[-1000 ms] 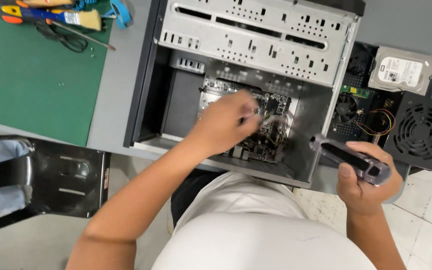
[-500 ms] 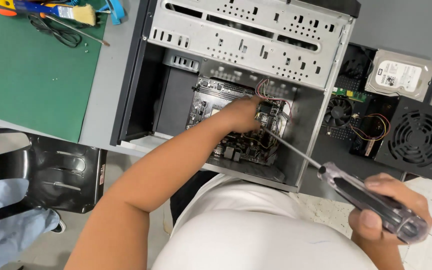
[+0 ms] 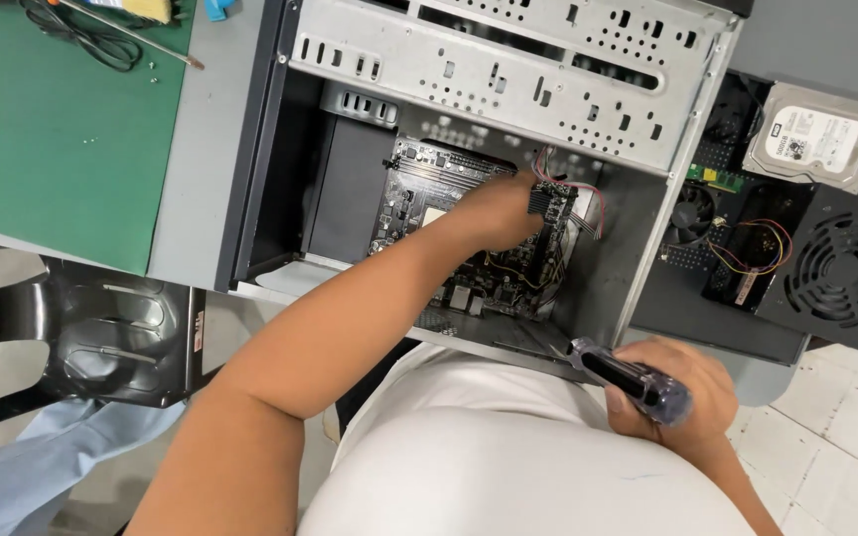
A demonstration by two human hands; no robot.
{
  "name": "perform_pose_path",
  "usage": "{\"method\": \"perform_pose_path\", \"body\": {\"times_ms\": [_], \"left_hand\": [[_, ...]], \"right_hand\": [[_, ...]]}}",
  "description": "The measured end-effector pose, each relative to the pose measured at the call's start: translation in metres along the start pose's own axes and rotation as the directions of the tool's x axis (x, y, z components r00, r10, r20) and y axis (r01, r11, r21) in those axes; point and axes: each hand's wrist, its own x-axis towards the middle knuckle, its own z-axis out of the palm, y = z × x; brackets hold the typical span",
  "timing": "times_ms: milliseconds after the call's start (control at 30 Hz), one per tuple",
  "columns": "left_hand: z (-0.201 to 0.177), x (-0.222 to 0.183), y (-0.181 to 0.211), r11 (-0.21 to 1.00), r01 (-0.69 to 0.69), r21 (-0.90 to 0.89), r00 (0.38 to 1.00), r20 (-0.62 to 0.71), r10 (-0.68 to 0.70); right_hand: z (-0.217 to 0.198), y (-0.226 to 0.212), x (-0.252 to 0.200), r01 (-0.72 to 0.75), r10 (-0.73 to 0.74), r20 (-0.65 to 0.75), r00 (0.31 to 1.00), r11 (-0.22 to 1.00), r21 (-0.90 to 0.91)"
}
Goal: Removing a motherboard from a computer case by unscrewing it and disconnecting cables, followed by cleaning the board with a brush.
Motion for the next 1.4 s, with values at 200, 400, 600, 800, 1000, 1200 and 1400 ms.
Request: {"method": "perform_pose_path", "body": {"times_ms": [200, 400, 600, 800, 1000, 1200, 1400], "left_hand": [[0.006, 0.006, -0.004, 0.998, -0.038, 0.053, 0.999, -0.009, 0.038], [0.004, -0.002, 0.001, 0.998, -0.022, 0.064, 1.0, 0.009, 0.022], [0.006, 0.002, -0.002, 0.996, -0.031, 0.079, 0.999, 0.011, 0.03], [0.0, -0.004, 0.003, 0.997, -0.003, 0.074, 0.999, 0.044, -0.001], [-0.019, -0.039, 0.011, 0.992, 0.0, 0.126, 1.0, -0.001, 0.0], [-0.017, -0.082, -0.046, 0.984, -0.174, -0.026, 0.948, -0.274, 0.161], [-0.029, -0.118, -0.11, 0.861, 0.465, 0.207, 0.867, -0.302, -0.396]], "right_hand": [[-0.003, -0.004, -0.004, 0.001, -0.002, -0.006, 1.0, 0.996, -0.092], [0.002, -0.007, -0.003, -0.016, 0.017, 0.021, 1.0, 0.998, -0.063], [-0.002, -0.014, -0.004, -0.088, 0.092, 0.04, 0.995, 0.991, -0.096], [-0.001, -0.013, 0.003, -0.023, 0.024, 0.023, 0.999, 0.999, -0.04], [-0.002, -0.009, -0.01, -0.125, 0.139, 0.077, 0.987, 0.98, -0.157], [-0.003, 0.001, -0.014, -0.162, 0.203, 0.188, 0.961, 0.964, -0.21], [-0.003, 0.014, -0.021, -0.02, 0.049, 0.123, 0.991, 0.973, -0.228]]}}
